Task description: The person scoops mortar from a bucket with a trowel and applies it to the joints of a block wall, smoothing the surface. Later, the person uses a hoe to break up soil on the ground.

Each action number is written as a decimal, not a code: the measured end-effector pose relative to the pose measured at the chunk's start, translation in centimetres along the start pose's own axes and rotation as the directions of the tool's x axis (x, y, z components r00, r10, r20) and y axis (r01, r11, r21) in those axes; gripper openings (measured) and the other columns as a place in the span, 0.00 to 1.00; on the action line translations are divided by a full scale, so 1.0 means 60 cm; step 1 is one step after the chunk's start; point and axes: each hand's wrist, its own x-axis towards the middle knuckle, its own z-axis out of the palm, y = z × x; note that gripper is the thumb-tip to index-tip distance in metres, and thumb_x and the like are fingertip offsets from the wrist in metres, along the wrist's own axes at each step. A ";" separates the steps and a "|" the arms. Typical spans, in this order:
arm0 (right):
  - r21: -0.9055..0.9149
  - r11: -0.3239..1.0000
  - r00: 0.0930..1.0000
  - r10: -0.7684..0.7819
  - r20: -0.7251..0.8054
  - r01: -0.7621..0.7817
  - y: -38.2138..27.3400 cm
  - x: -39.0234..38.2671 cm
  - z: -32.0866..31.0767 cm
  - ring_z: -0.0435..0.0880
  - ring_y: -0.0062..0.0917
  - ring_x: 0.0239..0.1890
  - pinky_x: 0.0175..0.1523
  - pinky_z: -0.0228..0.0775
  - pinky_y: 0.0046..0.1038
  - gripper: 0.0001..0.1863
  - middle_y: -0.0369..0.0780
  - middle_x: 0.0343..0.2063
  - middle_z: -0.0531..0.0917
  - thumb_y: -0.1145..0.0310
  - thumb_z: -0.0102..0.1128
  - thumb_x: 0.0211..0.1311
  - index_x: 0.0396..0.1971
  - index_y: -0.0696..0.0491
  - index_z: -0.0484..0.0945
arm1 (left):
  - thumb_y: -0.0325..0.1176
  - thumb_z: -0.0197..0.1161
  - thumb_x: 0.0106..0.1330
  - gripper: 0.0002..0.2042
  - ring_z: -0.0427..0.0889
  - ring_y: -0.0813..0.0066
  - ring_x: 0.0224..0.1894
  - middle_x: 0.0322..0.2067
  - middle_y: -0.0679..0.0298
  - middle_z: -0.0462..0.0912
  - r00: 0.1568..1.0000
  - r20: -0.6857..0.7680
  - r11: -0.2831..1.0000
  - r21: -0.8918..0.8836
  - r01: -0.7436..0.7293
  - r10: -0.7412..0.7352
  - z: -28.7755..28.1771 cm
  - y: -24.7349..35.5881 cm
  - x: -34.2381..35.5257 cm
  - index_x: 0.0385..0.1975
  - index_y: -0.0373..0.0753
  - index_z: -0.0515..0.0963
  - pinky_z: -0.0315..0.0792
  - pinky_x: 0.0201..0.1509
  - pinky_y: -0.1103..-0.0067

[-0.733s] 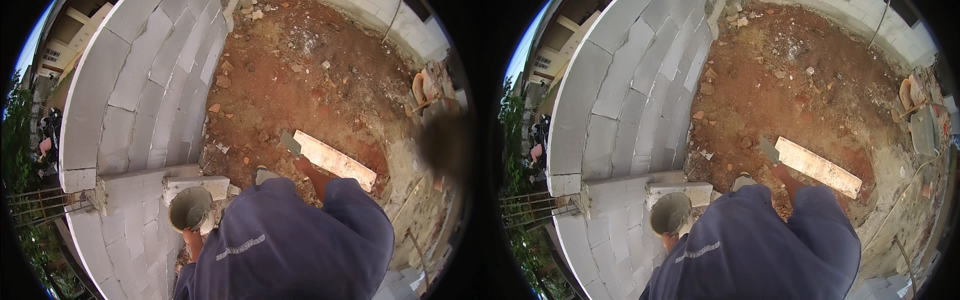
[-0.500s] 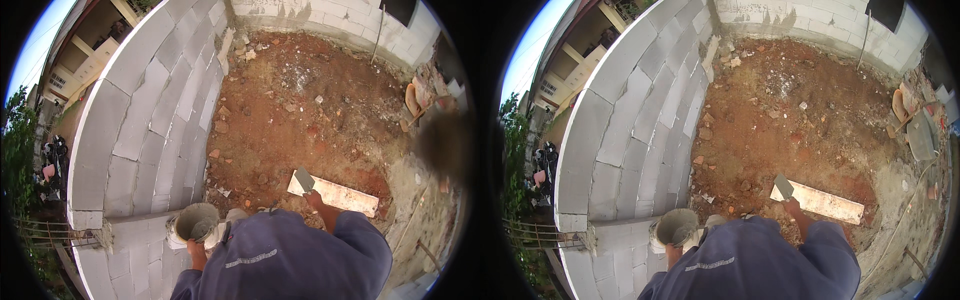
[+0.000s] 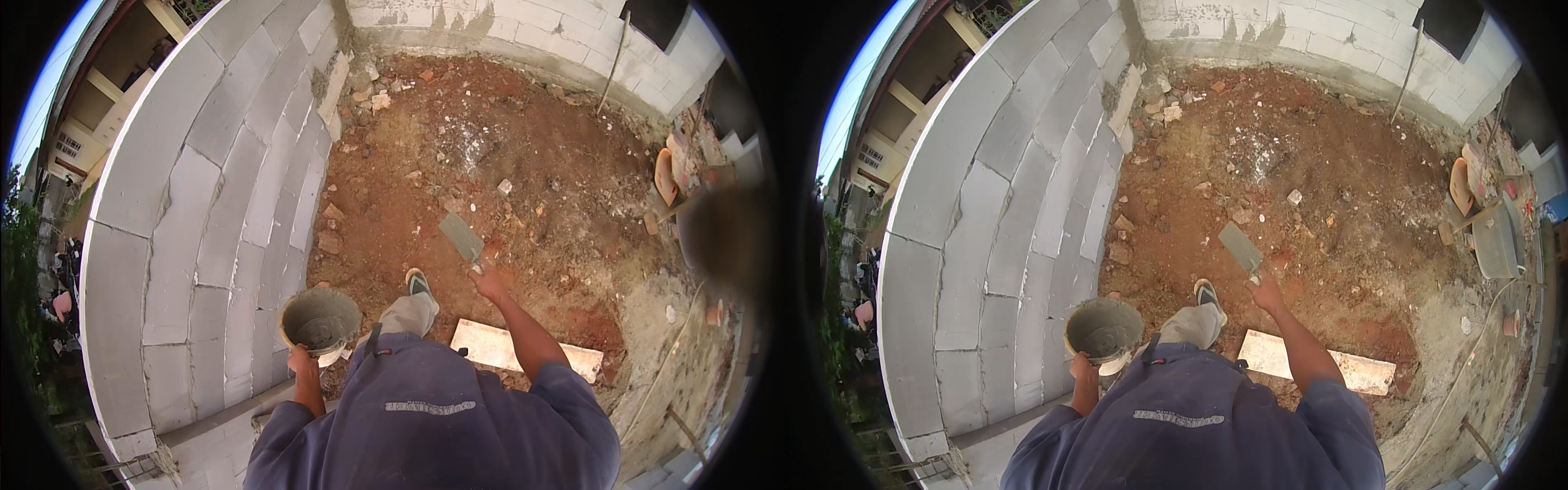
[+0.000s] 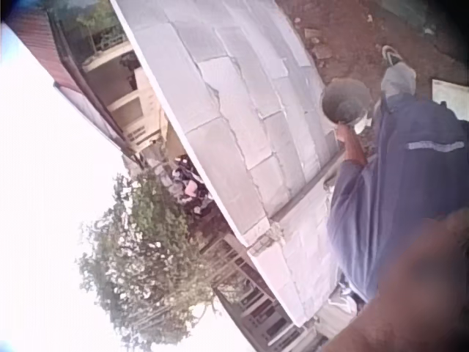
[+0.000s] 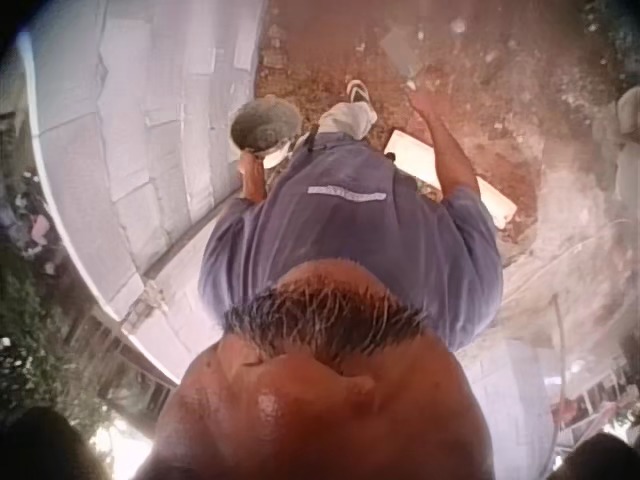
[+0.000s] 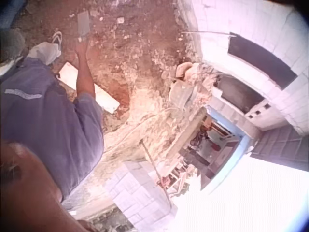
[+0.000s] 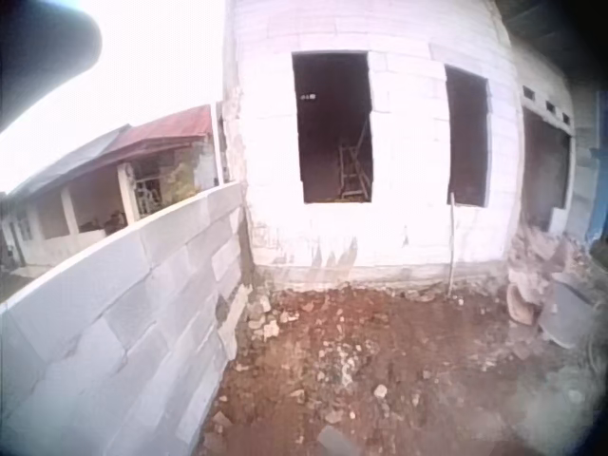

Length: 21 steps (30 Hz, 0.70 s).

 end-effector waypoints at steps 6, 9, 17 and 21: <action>-0.041 0.986 0.975 0.154 -0.161 -0.163 -0.055 0.117 -0.088 0.84 0.38 0.28 0.36 0.76 0.37 0.23 0.49 0.30 0.84 0.57 0.59 0.62 0.50 0.57 0.77 | 0.22 0.59 0.49 0.10 0.78 0.59 0.31 0.32 0.55 0.76 0.992 -0.007 0.952 0.282 -0.117 0.124 0.331 0.084 -0.030 0.32 0.31 0.72 0.74 0.27 0.61; -0.082 0.997 0.988 -0.010 -0.157 -0.003 -0.119 0.122 -0.136 0.83 0.49 0.39 0.45 0.75 0.43 0.24 0.54 0.35 0.84 0.56 0.59 0.62 0.51 0.58 0.76 | 0.23 0.60 0.49 0.10 0.77 0.61 0.29 0.30 0.55 0.75 0.978 0.159 0.901 0.392 -0.186 0.133 0.454 0.141 -0.048 0.32 0.32 0.72 0.72 0.24 0.64; -0.434 0.815 0.899 -0.222 0.378 0.384 -0.408 0.334 -0.181 0.83 0.50 0.47 0.52 0.76 0.44 0.25 0.54 0.43 0.84 0.56 0.56 0.65 0.56 0.57 0.75 | 0.24 0.63 0.52 0.12 0.64 0.80 0.20 0.20 0.70 0.66 0.814 0.520 0.783 0.380 -0.492 0.259 0.781 0.233 -0.152 0.20 0.43 0.64 0.59 0.19 0.77; -0.520 0.648 0.810 -0.284 0.513 0.557 -0.532 0.527 -0.149 0.84 0.48 0.49 0.51 0.76 0.45 0.19 0.52 0.44 0.84 0.62 0.52 0.67 0.51 0.59 0.77 | 0.22 0.63 0.50 0.14 0.58 0.83 0.16 0.15 0.74 0.62 0.738 0.573 0.692 0.368 -0.621 0.357 0.939 0.247 -0.157 0.15 0.44 0.62 0.53 0.18 0.78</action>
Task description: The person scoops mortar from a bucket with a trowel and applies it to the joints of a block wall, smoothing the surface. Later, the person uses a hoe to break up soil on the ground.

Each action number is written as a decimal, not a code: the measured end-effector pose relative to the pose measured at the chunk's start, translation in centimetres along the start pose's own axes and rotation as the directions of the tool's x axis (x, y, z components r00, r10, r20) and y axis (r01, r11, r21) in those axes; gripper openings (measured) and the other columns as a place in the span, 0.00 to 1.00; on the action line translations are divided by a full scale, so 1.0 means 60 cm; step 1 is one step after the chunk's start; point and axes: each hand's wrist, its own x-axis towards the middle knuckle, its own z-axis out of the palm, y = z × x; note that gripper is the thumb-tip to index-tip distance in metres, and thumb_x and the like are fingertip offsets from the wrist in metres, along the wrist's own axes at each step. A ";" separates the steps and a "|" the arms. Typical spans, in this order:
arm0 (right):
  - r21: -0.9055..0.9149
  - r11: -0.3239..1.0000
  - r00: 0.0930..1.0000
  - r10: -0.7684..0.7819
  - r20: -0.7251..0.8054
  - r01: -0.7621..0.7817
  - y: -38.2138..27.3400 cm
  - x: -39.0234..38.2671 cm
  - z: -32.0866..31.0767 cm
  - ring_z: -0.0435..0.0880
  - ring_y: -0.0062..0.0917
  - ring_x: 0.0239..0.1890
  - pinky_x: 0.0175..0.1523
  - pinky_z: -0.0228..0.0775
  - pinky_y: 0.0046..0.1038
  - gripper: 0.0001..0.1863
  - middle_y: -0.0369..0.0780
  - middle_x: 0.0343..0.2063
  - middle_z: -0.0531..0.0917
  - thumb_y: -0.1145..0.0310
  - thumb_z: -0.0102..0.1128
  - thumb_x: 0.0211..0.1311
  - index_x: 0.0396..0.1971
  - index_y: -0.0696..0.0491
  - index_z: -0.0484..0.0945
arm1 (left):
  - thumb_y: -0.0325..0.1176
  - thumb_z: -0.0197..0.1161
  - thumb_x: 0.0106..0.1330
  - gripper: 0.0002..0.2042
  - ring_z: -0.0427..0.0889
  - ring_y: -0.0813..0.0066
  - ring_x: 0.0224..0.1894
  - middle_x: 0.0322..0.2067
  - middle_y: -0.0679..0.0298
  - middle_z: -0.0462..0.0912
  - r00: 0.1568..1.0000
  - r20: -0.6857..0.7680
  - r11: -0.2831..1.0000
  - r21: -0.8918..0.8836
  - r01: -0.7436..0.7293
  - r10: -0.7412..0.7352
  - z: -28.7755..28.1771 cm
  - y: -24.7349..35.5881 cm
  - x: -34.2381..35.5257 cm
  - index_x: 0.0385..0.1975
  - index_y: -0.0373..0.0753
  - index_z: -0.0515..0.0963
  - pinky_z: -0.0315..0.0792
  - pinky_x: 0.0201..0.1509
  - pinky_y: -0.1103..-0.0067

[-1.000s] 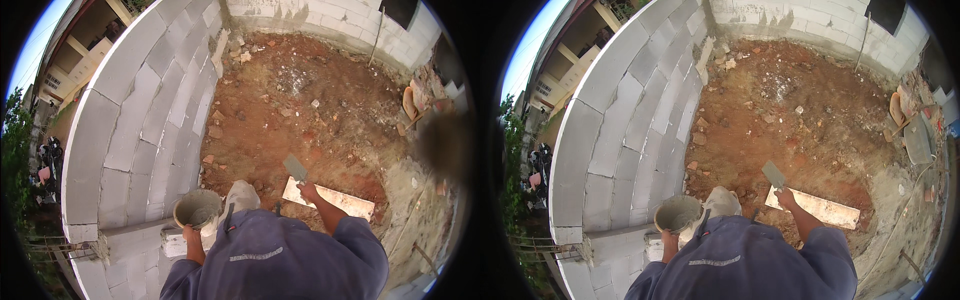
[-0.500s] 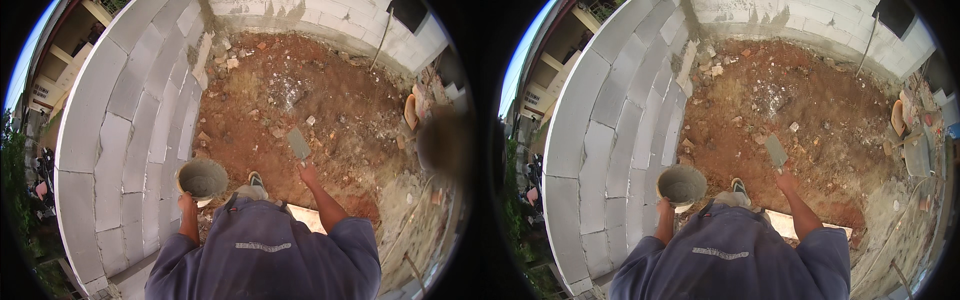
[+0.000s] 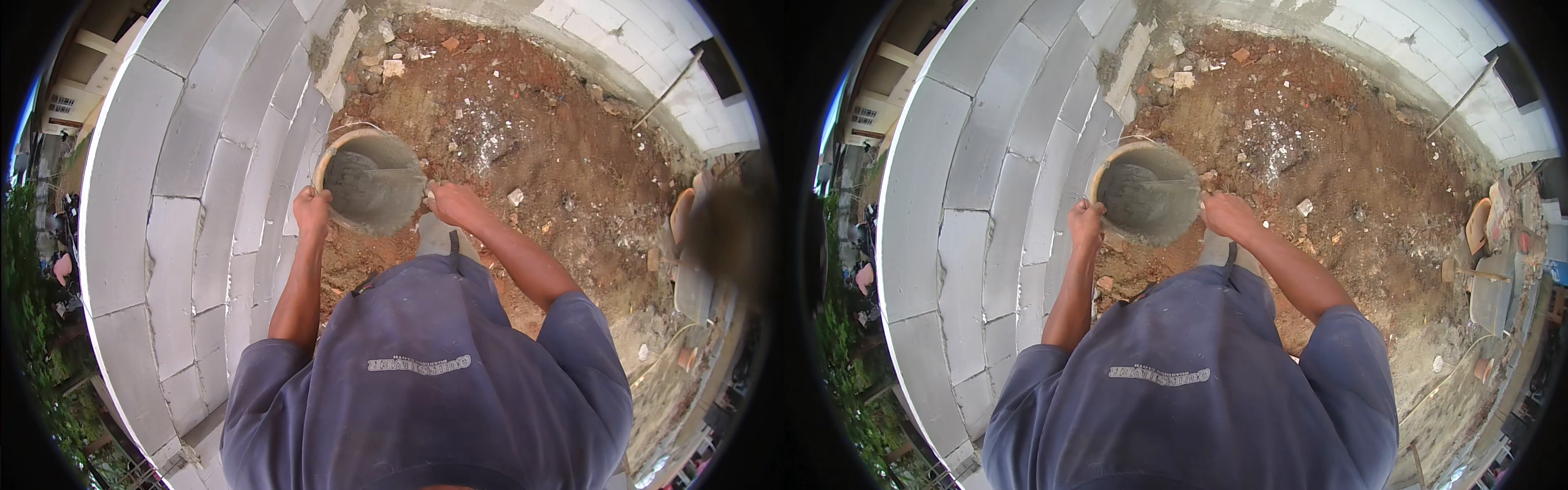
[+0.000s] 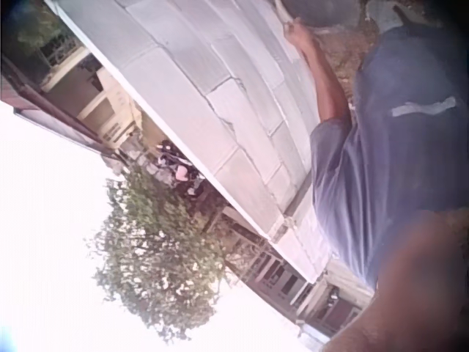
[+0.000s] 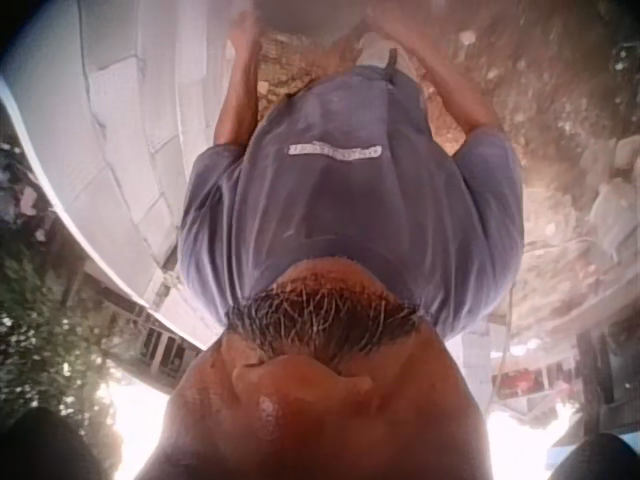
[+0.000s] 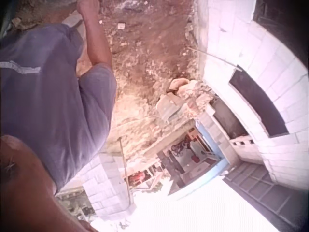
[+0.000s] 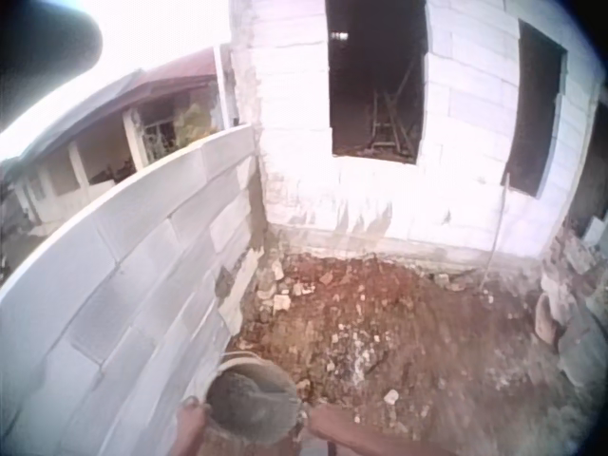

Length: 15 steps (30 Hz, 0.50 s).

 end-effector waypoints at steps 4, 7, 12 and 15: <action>0.048 0.992 0.992 0.114 0.061 -0.117 0.075 0.211 -0.013 0.84 0.49 0.47 0.51 0.76 0.46 0.16 0.56 0.40 0.85 0.69 0.54 0.63 0.46 0.61 0.80 | 0.23 0.63 0.51 0.13 0.62 0.82 0.19 0.15 0.72 0.65 0.998 0.057 0.995 0.098 0.005 -0.010 0.112 0.124 0.072 0.15 0.40 0.64 0.57 0.21 0.76; -0.019 0.994 0.939 0.110 0.327 -0.110 0.075 0.294 -0.045 0.85 0.49 0.46 0.51 0.77 0.44 0.15 0.57 0.41 0.85 0.70 0.52 0.62 0.40 0.62 0.83 | 0.24 0.64 0.52 0.09 0.65 0.81 0.20 0.16 0.71 0.69 1.000 0.023 0.984 0.178 -0.002 -0.002 0.165 0.161 0.129 0.16 0.36 0.69 0.61 0.23 0.75; 0.538 0.789 0.767 -0.138 0.627 -0.298 0.123 0.372 -0.075 0.85 0.33 0.28 0.32 0.79 0.35 0.20 0.48 0.28 0.83 0.56 0.58 0.66 0.44 0.60 0.80 | 0.24 0.63 0.52 0.10 0.65 0.80 0.19 0.15 0.70 0.69 0.999 -0.031 0.999 0.020 0.037 -0.037 0.220 0.251 0.197 0.16 0.37 0.68 0.61 0.23 0.75; 0.725 0.476 0.717 -0.245 0.653 -0.497 0.124 0.422 -0.102 0.81 0.23 0.23 0.24 0.75 0.29 0.20 0.39 0.22 0.78 0.53 0.58 0.67 0.45 0.56 0.77 | 0.22 0.63 0.52 0.11 0.64 0.80 0.18 0.15 0.70 0.67 0.997 -0.003 0.990 0.115 0.078 -0.078 0.207 0.246 0.276 0.15 0.38 0.67 0.61 0.22 0.76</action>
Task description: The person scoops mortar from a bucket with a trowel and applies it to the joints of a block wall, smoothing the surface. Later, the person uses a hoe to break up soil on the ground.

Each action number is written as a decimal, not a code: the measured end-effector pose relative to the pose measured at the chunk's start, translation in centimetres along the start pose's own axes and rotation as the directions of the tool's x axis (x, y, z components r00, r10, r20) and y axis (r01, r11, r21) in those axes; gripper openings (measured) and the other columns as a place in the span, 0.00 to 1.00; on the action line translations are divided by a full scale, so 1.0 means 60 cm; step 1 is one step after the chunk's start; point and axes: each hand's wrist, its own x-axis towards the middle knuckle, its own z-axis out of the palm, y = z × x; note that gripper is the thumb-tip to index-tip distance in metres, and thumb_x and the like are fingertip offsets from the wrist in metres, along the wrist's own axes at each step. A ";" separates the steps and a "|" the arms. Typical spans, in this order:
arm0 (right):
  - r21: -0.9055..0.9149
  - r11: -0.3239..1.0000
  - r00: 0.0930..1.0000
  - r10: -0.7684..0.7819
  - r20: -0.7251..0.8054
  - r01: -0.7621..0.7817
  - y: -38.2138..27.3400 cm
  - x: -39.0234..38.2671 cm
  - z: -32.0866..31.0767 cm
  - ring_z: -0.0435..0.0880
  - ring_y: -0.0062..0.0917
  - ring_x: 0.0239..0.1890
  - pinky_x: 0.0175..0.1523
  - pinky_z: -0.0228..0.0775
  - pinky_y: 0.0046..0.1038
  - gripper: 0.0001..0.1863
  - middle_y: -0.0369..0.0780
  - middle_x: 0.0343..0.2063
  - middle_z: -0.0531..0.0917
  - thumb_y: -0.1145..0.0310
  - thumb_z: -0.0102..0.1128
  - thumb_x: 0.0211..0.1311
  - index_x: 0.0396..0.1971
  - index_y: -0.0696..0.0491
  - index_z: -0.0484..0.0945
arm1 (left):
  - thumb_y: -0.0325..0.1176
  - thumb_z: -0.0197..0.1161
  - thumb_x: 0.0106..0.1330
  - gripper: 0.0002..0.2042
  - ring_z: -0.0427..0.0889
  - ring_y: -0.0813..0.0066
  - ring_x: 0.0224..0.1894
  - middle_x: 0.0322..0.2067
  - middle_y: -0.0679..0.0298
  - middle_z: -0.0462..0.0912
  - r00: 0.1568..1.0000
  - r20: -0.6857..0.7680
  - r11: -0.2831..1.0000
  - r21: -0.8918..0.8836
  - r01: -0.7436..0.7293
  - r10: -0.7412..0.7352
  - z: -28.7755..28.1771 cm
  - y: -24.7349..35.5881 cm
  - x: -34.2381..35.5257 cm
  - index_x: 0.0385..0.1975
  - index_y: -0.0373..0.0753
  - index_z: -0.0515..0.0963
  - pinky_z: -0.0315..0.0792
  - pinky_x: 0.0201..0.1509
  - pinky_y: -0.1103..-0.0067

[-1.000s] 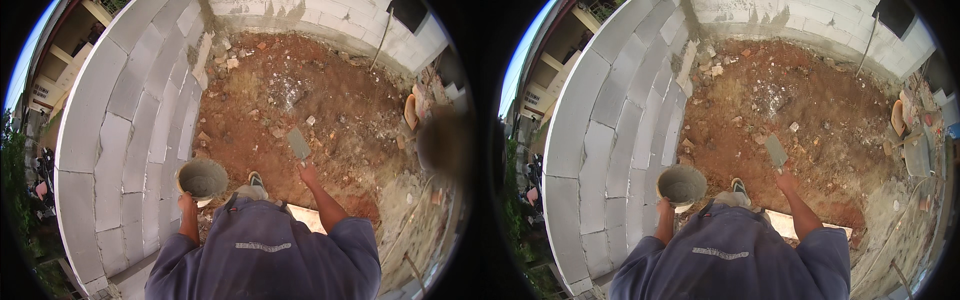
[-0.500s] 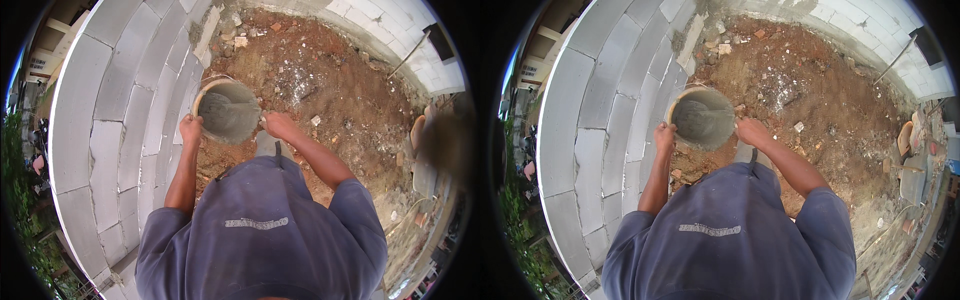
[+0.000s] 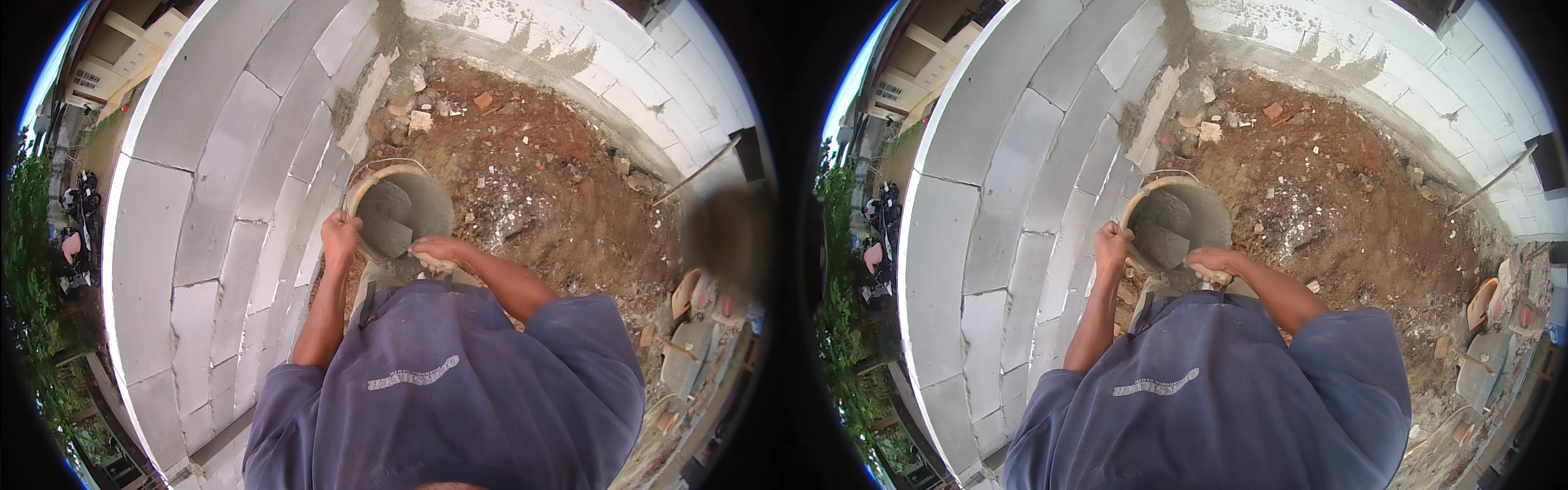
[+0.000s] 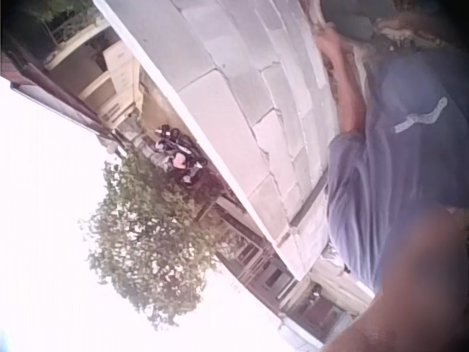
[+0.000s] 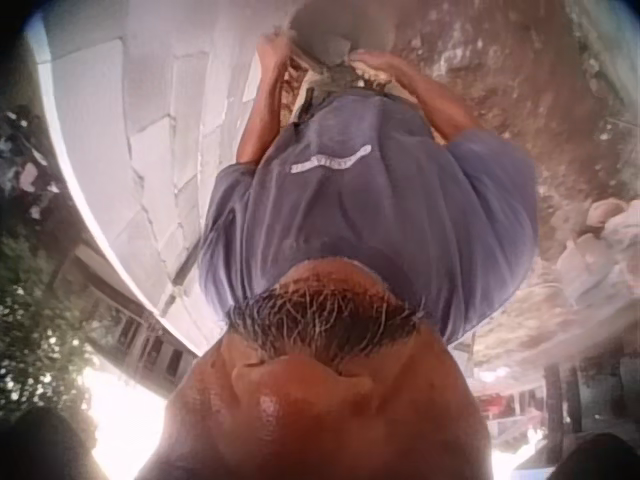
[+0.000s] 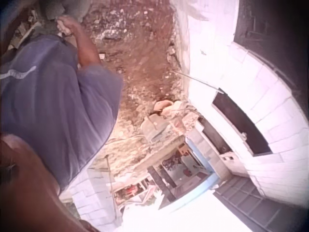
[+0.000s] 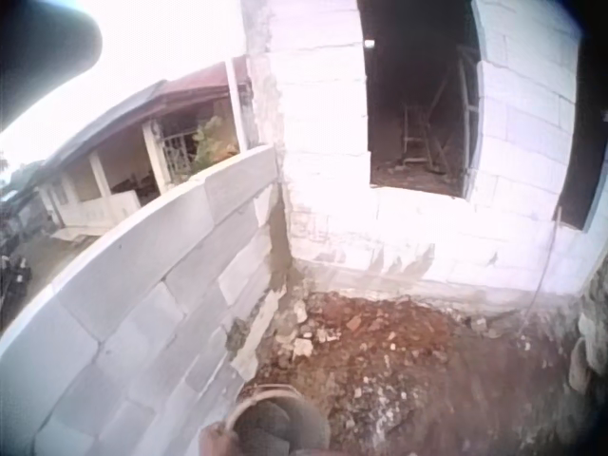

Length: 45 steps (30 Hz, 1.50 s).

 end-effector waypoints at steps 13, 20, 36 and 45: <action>0.092 0.980 0.973 -0.160 -0.167 0.177 -0.223 0.133 -0.101 0.77 0.22 0.20 0.21 0.68 0.26 0.15 0.37 0.20 0.77 0.58 0.59 0.64 0.39 0.56 0.75 | 0.20 0.65 0.49 0.16 0.59 0.82 0.16 0.15 0.72 0.63 0.987 -0.081 0.927 -0.362 0.100 -0.138 -0.018 -0.033 0.324 0.15 0.44 0.62 0.56 0.19 0.77; 0.514 0.804 0.953 -0.234 -0.191 0.300 -0.241 0.191 -0.146 0.74 0.20 0.19 0.21 0.67 0.26 0.14 0.36 0.22 0.76 0.59 0.54 0.67 0.42 0.55 0.76 | 0.19 0.62 0.51 0.14 0.70 0.75 0.20 0.20 0.67 0.68 0.960 -0.057 0.883 -0.410 0.228 -0.274 -0.024 -0.055 0.425 0.19 0.42 0.62 0.70 0.23 0.74; -0.156 0.492 -0.281 0.191 -0.941 0.857 -0.298 0.172 -0.773 0.77 0.21 0.21 0.26 0.70 0.26 0.14 0.36 0.24 0.81 0.63 0.62 0.61 0.41 0.56 0.76 | 0.22 0.58 0.58 0.13 0.78 0.55 0.46 0.42 0.53 0.72 0.750 -0.150 0.759 -0.251 0.602 -0.644 -0.010 -0.072 0.479 0.43 0.33 0.68 0.81 0.53 0.54; -0.082 0.977 0.455 -0.165 -0.875 0.195 -0.549 0.693 -0.744 0.82 0.50 0.51 0.58 0.73 0.44 0.31 0.55 0.42 0.84 0.55 0.63 0.57 0.58 0.57 0.74 | 0.22 0.59 0.57 0.10 0.77 0.66 0.41 0.36 0.62 0.76 0.725 -0.203 0.751 -0.251 0.611 -0.658 0.076 -0.015 0.522 0.36 0.41 0.69 0.77 0.49 0.55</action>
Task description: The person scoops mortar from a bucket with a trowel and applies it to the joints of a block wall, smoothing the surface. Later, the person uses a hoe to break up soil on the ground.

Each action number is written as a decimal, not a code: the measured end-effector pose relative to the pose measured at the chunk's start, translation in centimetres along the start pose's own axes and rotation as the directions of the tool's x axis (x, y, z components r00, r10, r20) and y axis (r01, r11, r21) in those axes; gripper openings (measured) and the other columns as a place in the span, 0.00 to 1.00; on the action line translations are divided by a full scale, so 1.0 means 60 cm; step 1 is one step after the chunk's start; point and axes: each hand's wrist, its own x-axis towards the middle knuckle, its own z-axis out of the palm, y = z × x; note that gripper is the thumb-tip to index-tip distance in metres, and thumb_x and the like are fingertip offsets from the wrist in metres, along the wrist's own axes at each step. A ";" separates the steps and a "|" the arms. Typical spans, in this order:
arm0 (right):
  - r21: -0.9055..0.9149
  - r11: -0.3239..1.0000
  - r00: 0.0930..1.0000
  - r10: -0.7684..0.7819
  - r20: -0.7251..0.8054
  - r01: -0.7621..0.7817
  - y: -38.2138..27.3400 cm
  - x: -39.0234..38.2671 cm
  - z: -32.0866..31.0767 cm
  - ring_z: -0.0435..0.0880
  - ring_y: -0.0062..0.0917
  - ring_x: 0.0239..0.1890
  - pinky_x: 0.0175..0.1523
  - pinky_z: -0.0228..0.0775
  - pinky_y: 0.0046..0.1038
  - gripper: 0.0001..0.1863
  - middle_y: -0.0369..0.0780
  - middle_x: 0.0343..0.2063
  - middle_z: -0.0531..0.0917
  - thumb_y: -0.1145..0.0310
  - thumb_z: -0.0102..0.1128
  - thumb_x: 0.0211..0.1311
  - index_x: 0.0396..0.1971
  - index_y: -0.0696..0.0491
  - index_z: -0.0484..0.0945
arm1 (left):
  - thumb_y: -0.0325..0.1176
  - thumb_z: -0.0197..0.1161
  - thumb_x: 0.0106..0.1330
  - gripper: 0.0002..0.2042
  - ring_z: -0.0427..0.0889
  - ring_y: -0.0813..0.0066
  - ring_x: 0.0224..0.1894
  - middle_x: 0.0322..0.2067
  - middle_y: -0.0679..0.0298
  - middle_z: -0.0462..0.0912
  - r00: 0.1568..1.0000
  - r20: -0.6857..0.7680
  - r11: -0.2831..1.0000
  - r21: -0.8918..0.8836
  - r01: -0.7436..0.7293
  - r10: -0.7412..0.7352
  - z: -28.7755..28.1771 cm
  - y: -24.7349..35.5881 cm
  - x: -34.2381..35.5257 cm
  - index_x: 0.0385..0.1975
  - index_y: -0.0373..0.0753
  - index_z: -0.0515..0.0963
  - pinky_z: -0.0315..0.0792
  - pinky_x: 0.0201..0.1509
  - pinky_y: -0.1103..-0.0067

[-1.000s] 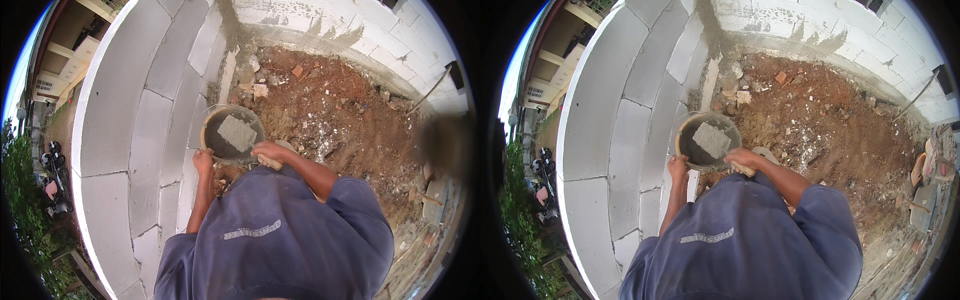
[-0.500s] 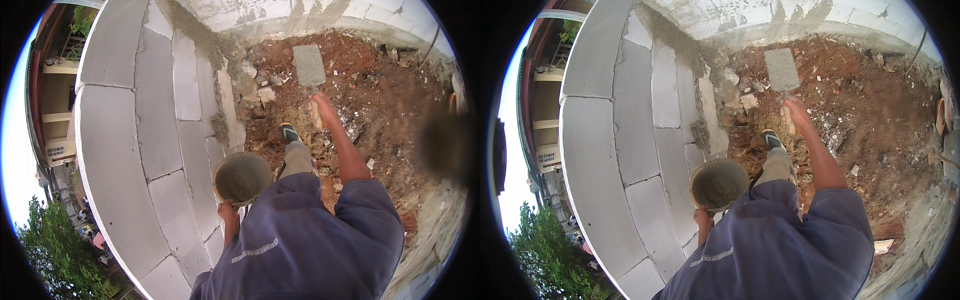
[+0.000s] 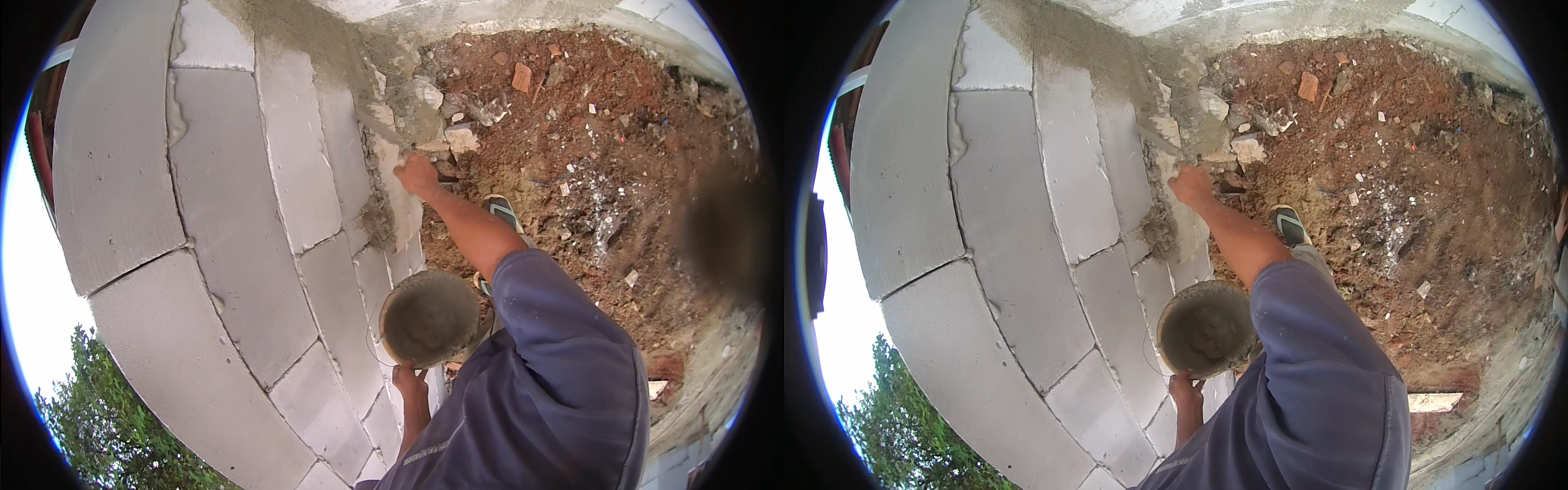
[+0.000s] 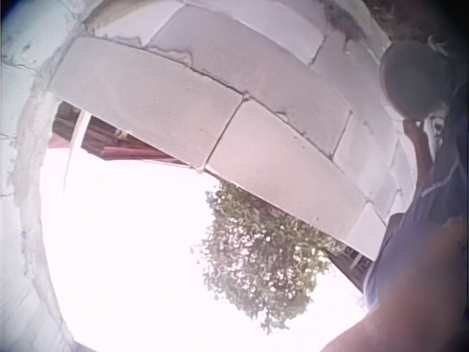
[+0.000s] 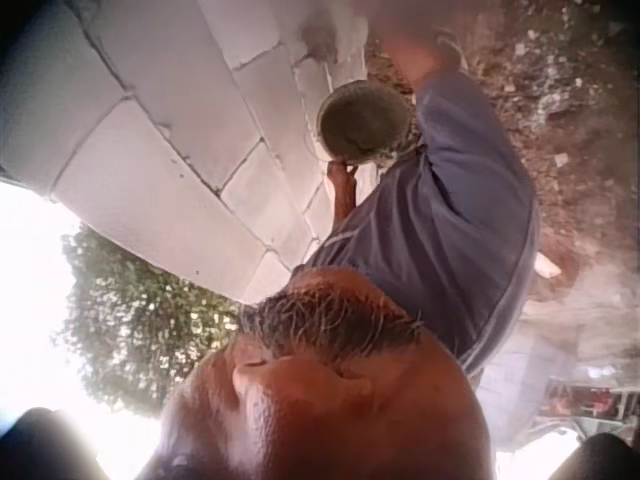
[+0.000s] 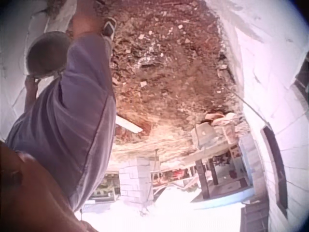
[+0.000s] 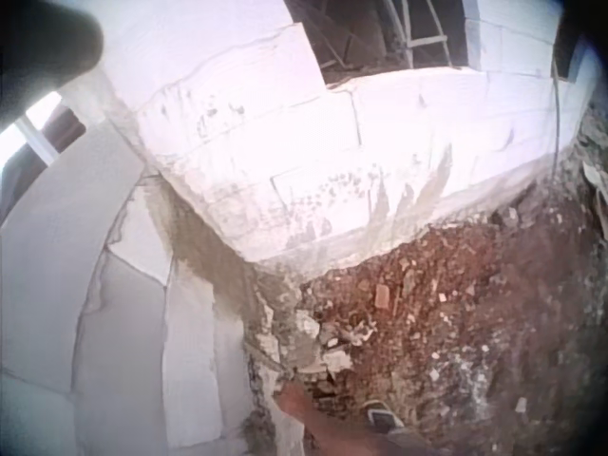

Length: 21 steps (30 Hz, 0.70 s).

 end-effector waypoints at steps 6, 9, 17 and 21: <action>0.108 0.993 0.884 -0.095 0.457 0.052 -0.022 -0.299 -0.067 0.80 0.52 0.49 0.52 0.72 0.47 0.32 0.59 0.47 0.80 0.54 0.62 0.59 0.58 0.61 0.72 | 0.24 0.63 0.55 0.10 0.76 0.67 0.38 0.32 0.63 0.74 1.000 -0.002 0.996 -0.087 0.007 -0.007 0.040 -0.016 0.013 0.33 0.42 0.69 0.76 0.43 0.58; -0.067 0.875 0.839 -0.434 0.330 0.479 0.132 -0.391 -0.127 0.82 0.51 0.35 0.40 0.73 0.47 0.24 0.53 0.28 0.81 0.57 0.61 0.60 0.45 0.62 0.73 | 0.23 0.63 0.54 0.09 0.70 0.75 0.27 0.24 0.66 0.70 0.993 0.021 0.993 -0.050 -0.111 0.112 0.086 0.033 0.002 0.25 0.41 0.67 0.72 0.34 0.71; -0.535 0.684 0.699 0.051 0.713 0.496 0.184 -0.353 -0.086 0.86 0.48 0.34 0.41 0.78 0.46 0.14 0.52 0.30 0.85 0.65 0.58 0.60 0.34 0.62 0.82 | 0.17 0.60 0.53 0.13 0.60 0.85 0.20 0.19 0.74 0.65 0.853 0.212 0.879 -0.078 -0.471 0.476 0.189 0.102 -0.036 0.18 0.42 0.64 0.57 0.23 0.80; -0.249 0.565 0.301 0.001 0.953 0.786 0.164 -0.367 -0.024 0.86 0.41 0.30 0.36 0.79 0.40 0.16 0.49 0.27 0.86 0.61 0.60 0.58 0.27 0.62 0.83 | 0.18 0.61 0.53 0.17 0.57 0.87 0.21 0.19 0.75 0.61 0.752 0.256 0.792 -0.120 -0.599 0.607 0.204 0.131 -0.021 0.17 0.44 0.59 0.53 0.23 0.79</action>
